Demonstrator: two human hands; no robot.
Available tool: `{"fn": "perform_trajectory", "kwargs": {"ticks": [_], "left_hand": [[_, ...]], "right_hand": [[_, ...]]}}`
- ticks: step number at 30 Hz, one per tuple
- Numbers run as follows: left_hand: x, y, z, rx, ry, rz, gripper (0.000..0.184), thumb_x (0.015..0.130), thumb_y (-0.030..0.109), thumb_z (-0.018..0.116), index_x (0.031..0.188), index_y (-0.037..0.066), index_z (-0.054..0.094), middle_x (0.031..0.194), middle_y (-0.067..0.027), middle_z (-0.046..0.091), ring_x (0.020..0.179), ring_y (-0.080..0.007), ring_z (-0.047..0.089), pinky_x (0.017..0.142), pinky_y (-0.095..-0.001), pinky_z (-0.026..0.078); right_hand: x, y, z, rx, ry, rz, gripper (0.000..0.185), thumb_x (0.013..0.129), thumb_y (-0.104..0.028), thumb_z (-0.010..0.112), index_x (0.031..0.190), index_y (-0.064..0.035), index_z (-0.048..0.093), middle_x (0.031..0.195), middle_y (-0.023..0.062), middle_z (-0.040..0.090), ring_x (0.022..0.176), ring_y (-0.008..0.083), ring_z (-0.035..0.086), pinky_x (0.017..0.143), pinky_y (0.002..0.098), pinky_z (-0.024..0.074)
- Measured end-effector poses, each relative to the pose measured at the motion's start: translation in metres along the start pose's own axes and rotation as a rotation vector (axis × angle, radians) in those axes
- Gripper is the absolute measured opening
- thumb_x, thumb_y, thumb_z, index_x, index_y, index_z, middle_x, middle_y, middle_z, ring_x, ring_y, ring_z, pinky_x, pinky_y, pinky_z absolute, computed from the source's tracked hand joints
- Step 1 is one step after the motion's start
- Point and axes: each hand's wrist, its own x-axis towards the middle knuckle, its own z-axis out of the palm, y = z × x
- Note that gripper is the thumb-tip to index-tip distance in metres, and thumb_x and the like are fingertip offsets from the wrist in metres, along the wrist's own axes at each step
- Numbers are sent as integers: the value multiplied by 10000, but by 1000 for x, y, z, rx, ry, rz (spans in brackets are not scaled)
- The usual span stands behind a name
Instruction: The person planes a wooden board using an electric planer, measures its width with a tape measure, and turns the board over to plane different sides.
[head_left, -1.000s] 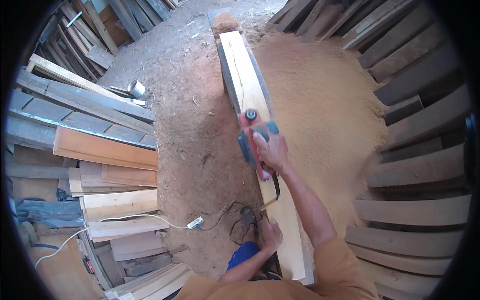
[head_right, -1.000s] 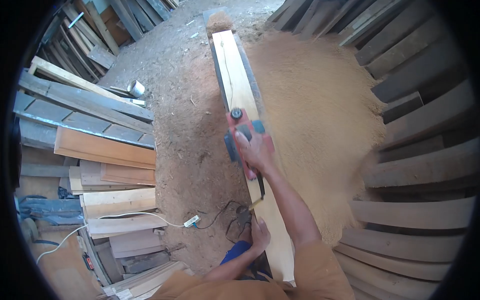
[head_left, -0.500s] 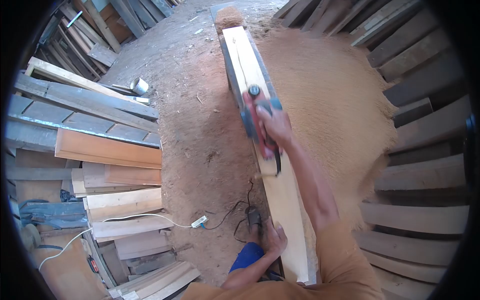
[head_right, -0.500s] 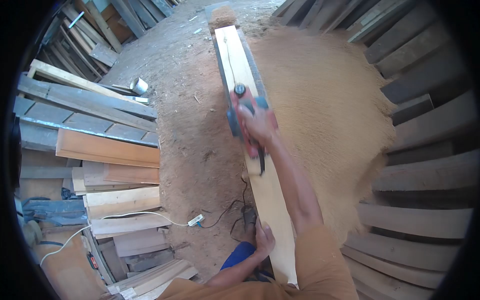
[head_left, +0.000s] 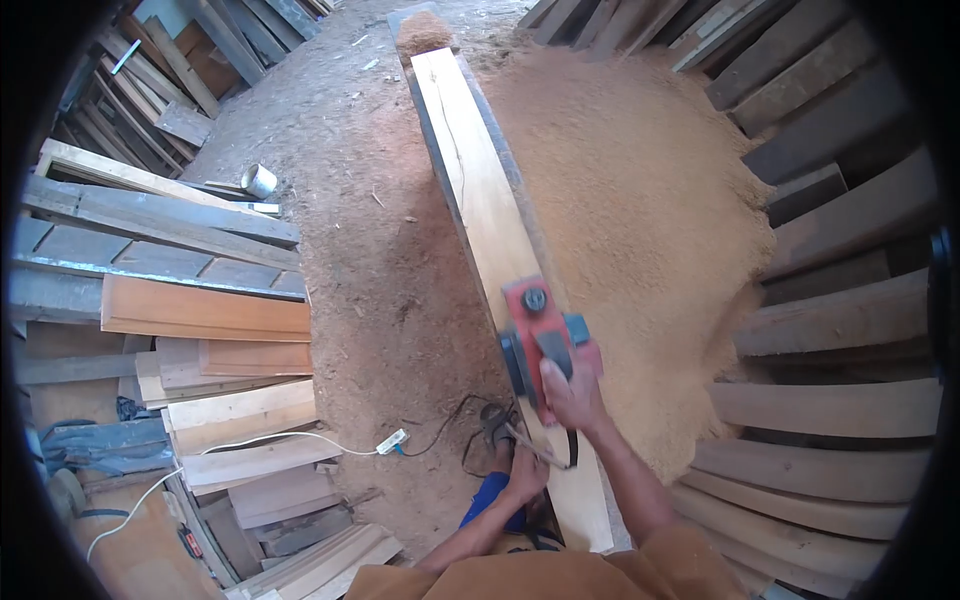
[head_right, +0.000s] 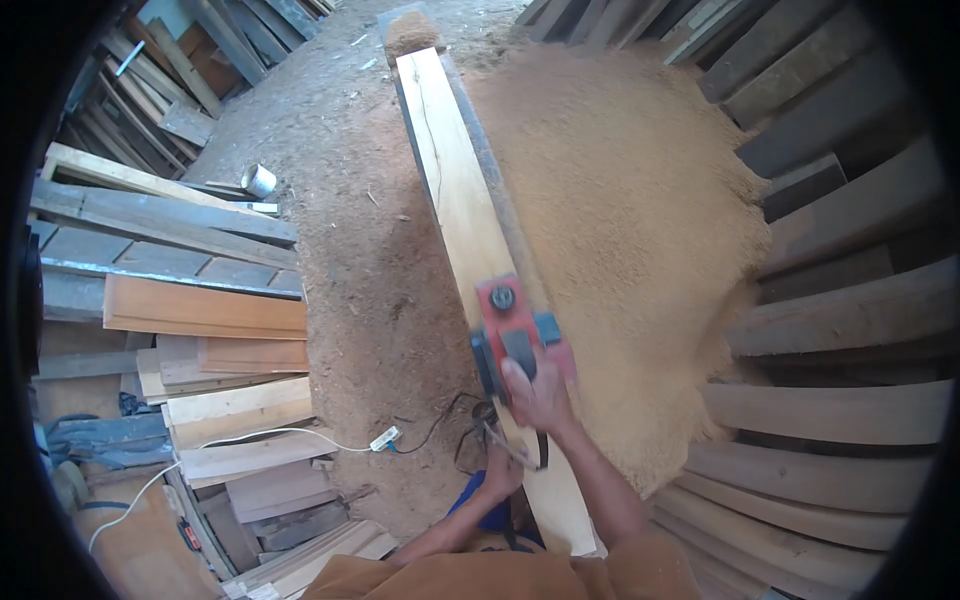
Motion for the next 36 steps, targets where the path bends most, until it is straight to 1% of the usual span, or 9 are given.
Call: {"fn": "perform_trajectory", "kwargs": {"ticks": [3, 5, 14, 22, 24, 25, 28, 30, 36], "left_hand": [[35, 24, -8, -71, 185, -63, 522, 1062, 280, 479, 1472, -37, 411, 1422, -305, 512, 1357, -481, 465, 1161, -501, 344], [56, 43, -8, -121, 302, -106, 542, 1088, 305, 426, 1502, -41, 374, 1410, -285, 532, 1354, -438, 499, 1144, -465, 374], [63, 38, -7, -68, 309, -147, 716, 1075, 342, 417, 1570, -117, 178, 1471, -352, 464, 1360, -483, 498, 1163, -468, 379], [55, 25, -8, -121, 177, -252, 731, 993, 251, 580, 1562, -65, 249, 1456, -336, 460, 1362, -504, 460, 1174, -498, 350], [40, 5, -9, 105, -5, -77, 731, 968, 244, 620, 1550, -49, 289, 1478, -334, 427, 1391, -508, 415, 1192, -526, 312], [25, -6, -7, 273, -121, 58, 729, 957, 242, 638, 1543, -42, 310, 1490, -333, 408, 1406, -509, 391, 1201, -542, 292], [-12, 0, -4, 209, -234, 106, 691, 934, 237, 673, 1494, -46, 383, 1506, -321, 372, 1420, -503, 354, 1215, -570, 247], [-6, 30, -6, 27, -14, 86, 474, 901, 192, 695, 1327, 24, 575, 1375, -208, 513, 1289, -419, 512, 1141, -508, 372], [24, -5, 2, -33, 114, -74, 382, 1006, 199, 602, 1326, -4, 561, 1132, -189, 671, 1103, -365, 659, 996, -438, 509]], "right_hand": [[97, -37, 9, -85, 95, -193, 564, 1013, -473, 598, 1205, 57, 609, 878, 232, 702, 855, 341, 708, 797, 455, 541], [174, -59, 15, -218, 207, -301, 455, 1014, -451, 568, 1037, -6, 661, 669, 74, 609, 593, 202, 600, 612, 409, 509], [324, -161, 14, 0, 58, -196, 458, 996, -489, 593, 986, -41, 687, 670, 44, 628, 602, 142, 629, 578, 329, 517], [171, -59, -8, -225, 169, -194, 397, 969, -404, 606, 901, -23, 698, 619, 66, 641, 573, 176, 644, 582, 354, 520], [88, -24, -21, -175, 13, -121, 713, 973, -510, 604, 1402, 55, 539, 1132, 284, 681, 1095, 390, 673, 956, 475, 514], [39, -22, -35, -52, -131, 149, 635, 971, -455, 630, 1369, 34, 560, 1136, 257, 686, 1063, 373, 685, 934, 458, 533], [-59, 45, -33, -15, -5, -39, 536, 971, -409, 645, 1277, 28, 596, 1002, 194, 693, 932, 307, 701, 844, 416, 550], [-95, 68, -30, 53, 14, -28, 528, 971, -408, 644, 1265, 28, 604, 993, 203, 699, 933, 326, 704, 845, 424, 547], [1, 11, -24, -15, 40, -73, 535, 998, -415, 625, 1264, 48, 608, 1035, 229, 711, 947, 349, 705, 872, 431, 543]]}}
